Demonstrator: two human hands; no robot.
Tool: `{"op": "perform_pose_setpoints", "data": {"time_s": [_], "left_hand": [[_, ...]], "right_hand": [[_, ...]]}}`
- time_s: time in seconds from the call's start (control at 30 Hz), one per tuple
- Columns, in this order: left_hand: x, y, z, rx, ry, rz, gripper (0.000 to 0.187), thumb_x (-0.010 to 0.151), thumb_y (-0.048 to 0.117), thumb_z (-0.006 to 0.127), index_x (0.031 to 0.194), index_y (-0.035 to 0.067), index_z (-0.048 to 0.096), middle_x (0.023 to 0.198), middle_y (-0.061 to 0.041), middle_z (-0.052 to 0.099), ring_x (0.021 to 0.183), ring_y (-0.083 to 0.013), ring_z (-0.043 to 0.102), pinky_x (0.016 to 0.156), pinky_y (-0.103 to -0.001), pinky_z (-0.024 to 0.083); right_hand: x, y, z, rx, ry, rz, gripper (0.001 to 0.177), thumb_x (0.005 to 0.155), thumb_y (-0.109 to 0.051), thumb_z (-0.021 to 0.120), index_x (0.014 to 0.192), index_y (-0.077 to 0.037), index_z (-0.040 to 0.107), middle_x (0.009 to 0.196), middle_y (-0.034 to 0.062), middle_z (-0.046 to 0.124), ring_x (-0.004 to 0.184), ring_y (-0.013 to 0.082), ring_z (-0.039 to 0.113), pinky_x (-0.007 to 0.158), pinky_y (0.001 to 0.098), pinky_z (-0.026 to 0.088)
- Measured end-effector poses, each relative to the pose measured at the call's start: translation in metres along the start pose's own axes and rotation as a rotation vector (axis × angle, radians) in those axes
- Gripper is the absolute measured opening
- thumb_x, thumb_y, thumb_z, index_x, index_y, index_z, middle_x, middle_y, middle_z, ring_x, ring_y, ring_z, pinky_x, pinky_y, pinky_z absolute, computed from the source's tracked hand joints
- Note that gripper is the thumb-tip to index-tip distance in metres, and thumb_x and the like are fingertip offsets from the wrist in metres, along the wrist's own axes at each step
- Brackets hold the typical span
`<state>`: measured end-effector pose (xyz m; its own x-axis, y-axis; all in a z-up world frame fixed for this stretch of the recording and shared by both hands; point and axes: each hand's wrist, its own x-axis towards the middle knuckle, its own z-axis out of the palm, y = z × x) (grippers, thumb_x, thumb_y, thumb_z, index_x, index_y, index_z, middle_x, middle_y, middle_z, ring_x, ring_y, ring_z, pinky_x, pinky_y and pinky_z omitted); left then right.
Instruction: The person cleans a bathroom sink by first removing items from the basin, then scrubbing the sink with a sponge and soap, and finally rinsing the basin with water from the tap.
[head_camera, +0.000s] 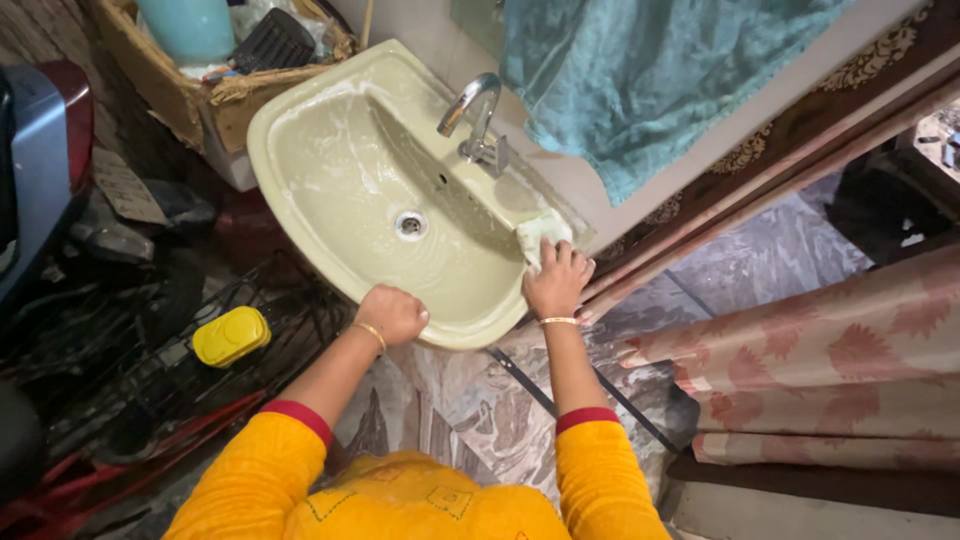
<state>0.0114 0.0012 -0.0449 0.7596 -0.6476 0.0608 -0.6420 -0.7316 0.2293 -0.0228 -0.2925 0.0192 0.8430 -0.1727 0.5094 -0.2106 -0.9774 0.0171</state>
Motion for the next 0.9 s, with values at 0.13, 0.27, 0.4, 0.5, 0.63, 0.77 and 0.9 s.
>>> {"op": "perform_pose_setpoints", "data": {"time_s": [0.13, 0.27, 0.4, 0.5, 0.63, 0.77, 0.9], "left_hand": [[-0.007, -0.003, -0.011, -0.067, 0.100, -0.058, 0.033, 0.087, 0.033, 0.055, 0.100, 0.010, 0.075, 0.100, -0.013, 0.075, 0.100, -0.0295, 0.069, 0.094, -0.048, 0.047], [-0.019, -0.019, -0.014, -0.117, 0.537, -0.083, 0.057, 0.092, 0.033, 0.058, 0.138, -0.001, 0.054, 0.133, -0.019, 0.063, 0.127, -0.0325, 0.056, 0.106, -0.050, 0.036], [-0.018, -0.047, -0.020, -0.265, 0.638, -0.178, 0.060, 0.106, 0.040, 0.050, 0.149, -0.002, 0.045, 0.145, -0.020, 0.055, 0.139, -0.0351, 0.048, 0.118, -0.051, 0.030], [-0.014, -0.058, -0.030, -0.119, 0.555, -0.196, 0.066, 0.098, 0.046, 0.053, 0.144, -0.001, 0.048, 0.142, -0.018, 0.057, 0.135, -0.0329, 0.049, 0.115, -0.050, 0.030], [-0.001, -0.056, -0.043, -0.066, 0.393, -0.275, 0.069, 0.096, 0.055, 0.050, 0.143, 0.004, 0.050, 0.134, -0.016, 0.060, 0.128, -0.0278, 0.052, 0.107, -0.052, 0.031], [0.006, -0.066, -0.056, -0.107, 0.266, -0.275, 0.073, 0.098, 0.059, 0.046, 0.146, 0.005, 0.048, 0.130, -0.013, 0.061, 0.123, -0.0261, 0.054, 0.102, -0.047, 0.037], [0.014, -0.086, -0.060, -0.101, 0.302, -0.226, 0.074, 0.097, 0.060, 0.046, 0.145, 0.003, 0.047, 0.133, -0.015, 0.060, 0.125, -0.0274, 0.052, 0.097, -0.046, 0.039]], "right_hand": [[-0.024, -0.022, -0.026, 0.172, -0.157, -0.122, 0.060, 0.078, -0.043, 0.071, 0.129, -0.011, 0.068, 0.119, 0.0139, 0.062, 0.110, 0.0361, 0.053, 0.089, 0.0546, 0.039], [-0.079, -0.103, 0.005, 0.402, -0.326, -0.303, 0.046, 0.081, -0.042, 0.069, 0.114, -0.011, 0.073, 0.111, 0.0121, 0.064, 0.110, 0.0337, 0.055, 0.094, 0.0496, 0.043], [-0.063, -0.156, 0.083, 0.740, -0.402, -0.414, 0.053, 0.094, -0.030, 0.057, 0.143, -0.011, 0.059, 0.120, 0.0170, 0.060, 0.115, 0.0367, 0.053, 0.100, 0.0465, 0.045], [-0.041, -0.148, 0.130, 0.918, -0.619, -0.646, 0.074, 0.092, -0.025, 0.056, 0.162, -0.013, 0.038, 0.122, 0.0217, 0.054, 0.107, 0.0386, 0.049, 0.099, 0.0477, 0.040], [-0.005, -0.071, 0.146, 0.097, -1.083, -0.801, 0.068, 0.099, -0.035, 0.052, 0.165, -0.036, 0.037, 0.127, 0.0188, 0.053, 0.116, 0.0342, 0.051, 0.105, 0.0471, 0.038], [0.043, -0.018, 0.143, -0.317, -0.639, -0.891, 0.059, 0.099, -0.033, 0.056, 0.157, -0.032, 0.044, 0.139, 0.0120, 0.052, 0.128, 0.0301, 0.048, 0.108, 0.0474, 0.040], [0.056, -0.086, 0.181, -0.395, -0.462, -0.795, 0.053, 0.100, -0.030, 0.058, 0.152, -0.028, 0.049, 0.153, 0.0085, 0.050, 0.138, 0.0280, 0.046, 0.111, 0.0489, 0.040]]}}
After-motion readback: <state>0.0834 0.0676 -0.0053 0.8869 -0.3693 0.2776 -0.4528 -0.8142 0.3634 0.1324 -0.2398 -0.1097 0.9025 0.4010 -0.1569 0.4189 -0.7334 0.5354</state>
